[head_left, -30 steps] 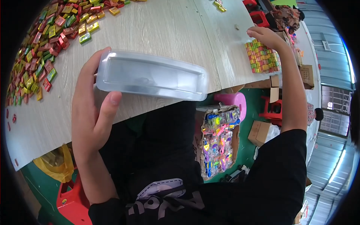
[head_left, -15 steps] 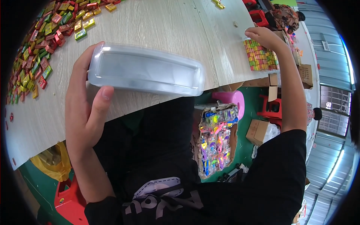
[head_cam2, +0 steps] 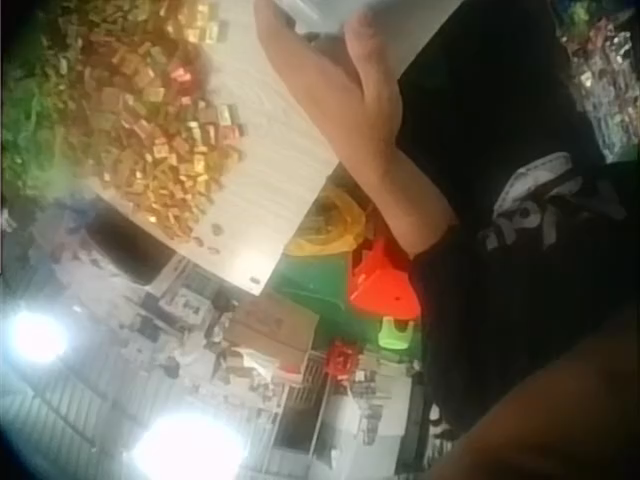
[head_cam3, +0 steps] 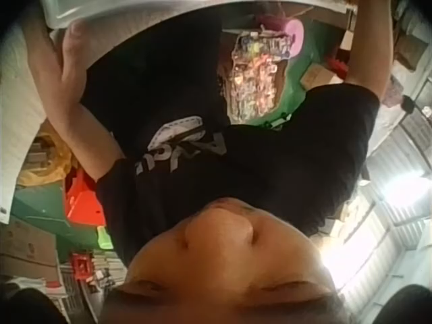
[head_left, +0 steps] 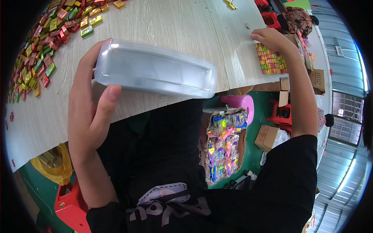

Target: The person is packing small colored toy blocks into a transparent plastic container.

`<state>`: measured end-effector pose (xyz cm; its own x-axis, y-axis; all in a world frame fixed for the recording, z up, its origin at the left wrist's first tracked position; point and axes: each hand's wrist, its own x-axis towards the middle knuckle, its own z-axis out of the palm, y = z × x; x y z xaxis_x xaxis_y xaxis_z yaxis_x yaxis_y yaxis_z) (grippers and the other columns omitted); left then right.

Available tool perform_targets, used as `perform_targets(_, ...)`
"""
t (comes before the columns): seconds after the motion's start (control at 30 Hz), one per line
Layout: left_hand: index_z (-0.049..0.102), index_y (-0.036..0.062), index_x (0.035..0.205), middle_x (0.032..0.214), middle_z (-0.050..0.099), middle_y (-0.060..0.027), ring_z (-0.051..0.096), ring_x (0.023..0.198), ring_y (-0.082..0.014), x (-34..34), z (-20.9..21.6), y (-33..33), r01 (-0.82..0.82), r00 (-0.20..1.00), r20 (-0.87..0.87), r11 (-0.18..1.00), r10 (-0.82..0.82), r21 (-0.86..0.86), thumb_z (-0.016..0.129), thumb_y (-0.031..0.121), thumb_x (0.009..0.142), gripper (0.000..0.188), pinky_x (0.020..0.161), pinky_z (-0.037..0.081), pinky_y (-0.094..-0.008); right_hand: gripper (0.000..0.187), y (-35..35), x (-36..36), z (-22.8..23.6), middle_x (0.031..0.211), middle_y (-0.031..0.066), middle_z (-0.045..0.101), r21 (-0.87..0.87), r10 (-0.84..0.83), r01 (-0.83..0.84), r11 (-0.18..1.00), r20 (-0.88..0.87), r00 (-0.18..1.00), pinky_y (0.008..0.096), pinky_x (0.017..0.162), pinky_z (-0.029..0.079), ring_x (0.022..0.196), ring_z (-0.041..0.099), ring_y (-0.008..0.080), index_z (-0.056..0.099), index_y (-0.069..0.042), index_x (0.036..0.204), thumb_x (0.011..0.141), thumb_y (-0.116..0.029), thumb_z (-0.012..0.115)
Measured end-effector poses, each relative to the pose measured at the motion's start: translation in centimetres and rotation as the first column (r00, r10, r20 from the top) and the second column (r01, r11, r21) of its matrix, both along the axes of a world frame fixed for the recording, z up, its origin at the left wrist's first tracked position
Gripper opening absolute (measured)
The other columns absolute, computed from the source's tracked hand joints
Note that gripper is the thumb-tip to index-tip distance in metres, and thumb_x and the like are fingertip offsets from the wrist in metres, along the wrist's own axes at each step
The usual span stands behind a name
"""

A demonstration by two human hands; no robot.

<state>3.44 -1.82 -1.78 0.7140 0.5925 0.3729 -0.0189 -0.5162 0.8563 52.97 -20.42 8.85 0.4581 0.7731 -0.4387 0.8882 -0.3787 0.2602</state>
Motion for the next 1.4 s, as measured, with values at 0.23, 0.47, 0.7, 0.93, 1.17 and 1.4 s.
perform_targets(0.23,0.050,0.0013,0.149,0.138,0.060,-0.0172,0.059,0.126,-0.0307,0.1,0.3,-0.1,0.023,0.999,0.036,1.000,-0.023,-0.005,0.062,0.043,0.100,0.065,0.108,0.044,-0.0409,0.046,-0.2,0.3,-0.1,0.116,0.0196,0.073,-0.023,-0.044,0.044,0.999,0.020,0.999,0.0415,0.099,0.050,0.109,0.067,0.0368,0.070,-0.002,0.123,0.106,-0.038,0.047)
perform_targets(0.47,0.046,0.0026,0.152,0.145,0.055,-0.0166,0.054,0.133,-0.0280,-0.2,0.6,0.0,0.052,0.997,-0.059,0.998,-0.051,0.026,0.054,0.040,0.103,0.063,0.112,0.041,-0.0390,0.048,-0.4,0.0,0.0,0.122,0.0204,0.071,-0.043,-0.043,0.045,0.998,0.028,0.999,0.0418,0.103,0.048,0.114,0.066,0.0367,0.068,-0.001,0.127,0.107,-0.038,0.045)
perform_targets(0.7,0.047,0.0030,0.152,0.143,0.055,-0.0163,0.055,0.131,-0.0276,-0.1,0.5,0.1,0.059,0.998,-0.037,0.997,-0.057,0.050,0.054,0.042,0.103,0.063,0.111,0.041,-0.0386,0.048,-0.6,0.3,0.0,0.123,0.0200,0.071,-0.061,-0.043,0.044,0.997,0.004,0.999,0.0427,0.103,0.048,0.115,0.065,0.0375,0.067,-0.001,0.128,0.108,-0.038,0.045)
perform_targets(0.93,0.047,0.0034,0.152,0.143,0.056,-0.0163,0.056,0.129,-0.0276,-0.2,0.5,0.3,0.059,0.998,-0.026,0.996,-0.057,0.061,0.054,0.043,0.103,0.063,0.111,0.042,-0.0392,0.046,-0.6,-0.1,0.2,0.124,0.0188,0.071,-0.048,-0.086,0.085,0.995,-0.019,0.996,0.0423,0.102,0.049,0.115,0.066,0.0362,0.066,-0.003,0.129,0.107,-0.038,0.046)
perform_targets(1.17,0.048,0.0034,0.151,0.143,0.056,-0.0162,0.055,0.130,-0.0272,-0.1,0.4,0.4,0.057,0.998,-0.036,0.997,-0.055,0.060,0.054,0.043,0.103,0.063,0.110,0.043,-0.0392,0.045,-0.8,-0.1,0.1,0.123,0.0183,0.071,-0.061,-0.069,0.067,0.996,-0.023,0.997,0.0421,0.101,0.050,0.114,0.066,0.0357,0.065,-0.003,0.129,0.107,-0.037,0.047)
perform_targets(1.4,0.048,0.0034,0.151,0.143,0.056,-0.0167,0.055,0.130,-0.0276,-0.2,0.3,0.3,0.055,0.998,-0.035,0.995,-0.053,0.079,0.053,0.043,0.103,0.063,0.110,0.042,-0.0387,0.042,-1.3,-1.4,0.9,0.124,0.0186,0.070,0.097,-0.167,0.168,0.981,-0.025,0.986,0.0407,0.100,0.049,0.114,0.066,0.0346,0.063,-0.003,0.131,0.107,-0.035,0.050)
